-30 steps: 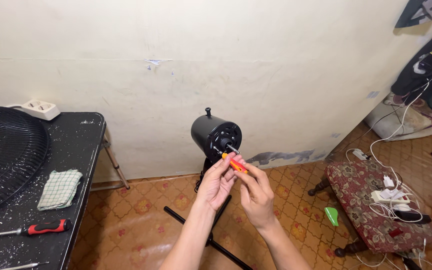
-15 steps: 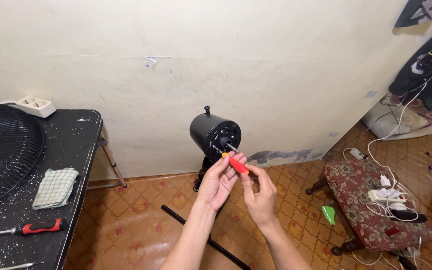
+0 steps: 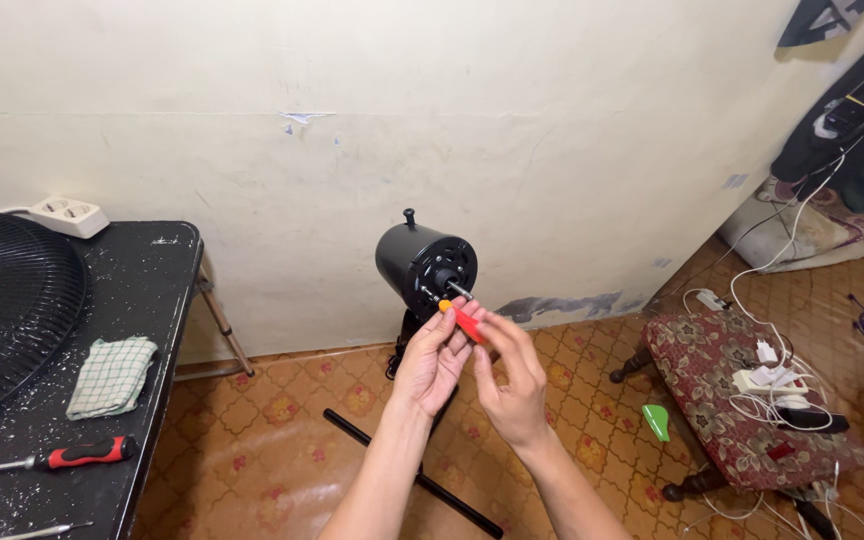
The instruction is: The person uses a screwdriver to remove several screws from the rear of a standing electric fan motor housing. Screws are placed on a nearby table. The fan blades and front grille are already detached and resting on the table. The person continues unscrewing the motor housing throughout the clip.
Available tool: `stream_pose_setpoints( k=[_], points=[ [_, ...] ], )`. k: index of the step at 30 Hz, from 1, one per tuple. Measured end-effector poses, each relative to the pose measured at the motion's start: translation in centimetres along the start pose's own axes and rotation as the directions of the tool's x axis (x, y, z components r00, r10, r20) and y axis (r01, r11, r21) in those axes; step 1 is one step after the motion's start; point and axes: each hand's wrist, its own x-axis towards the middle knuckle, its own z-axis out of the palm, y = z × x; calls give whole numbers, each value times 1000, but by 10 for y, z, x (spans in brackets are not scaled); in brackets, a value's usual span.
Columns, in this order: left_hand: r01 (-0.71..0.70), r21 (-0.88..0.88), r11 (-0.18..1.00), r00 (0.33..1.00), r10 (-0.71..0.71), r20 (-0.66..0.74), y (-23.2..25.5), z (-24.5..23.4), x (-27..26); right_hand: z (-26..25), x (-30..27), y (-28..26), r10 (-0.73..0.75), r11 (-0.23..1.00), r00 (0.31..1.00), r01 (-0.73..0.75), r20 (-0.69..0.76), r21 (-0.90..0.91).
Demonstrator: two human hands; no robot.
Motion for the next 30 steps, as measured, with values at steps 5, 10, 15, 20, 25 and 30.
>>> stream_pose_setpoints(
  k=[5, 10, 15, 20, 25, 30],
  points=[
    [-12, -1, 1000, 1000, 12, 21, -2, 1, 1, 0, -2, 8, 308, 947, 950, -311, 51, 85],
    [-29, 6, 1000, 999, 29, 21, -3, 2, -2, 1, 0, 8, 256, 964, 966, -259, 46, 68],
    [9, 16, 1000, 998, -8, -57, -5, -1, -4, -1, 1, 1, 158, 985, 986, -161, 59, 56],
    [-10, 10, 1000, 996, 10, -86, -12, -3, -5, -5, 0, -5, 135, 987, 987, -142, 91, 69],
    [-29, 13, 999, 995, 30, -98, -12, -7, -5, -5, 2, -8, 181, 980, 976, -190, 121, 64],
    [-39, 23, 999, 996, 41, -80, -12, -12, -2, -5, 2, -10, 142, 984, 985, -151, 100, 91]
  ],
)
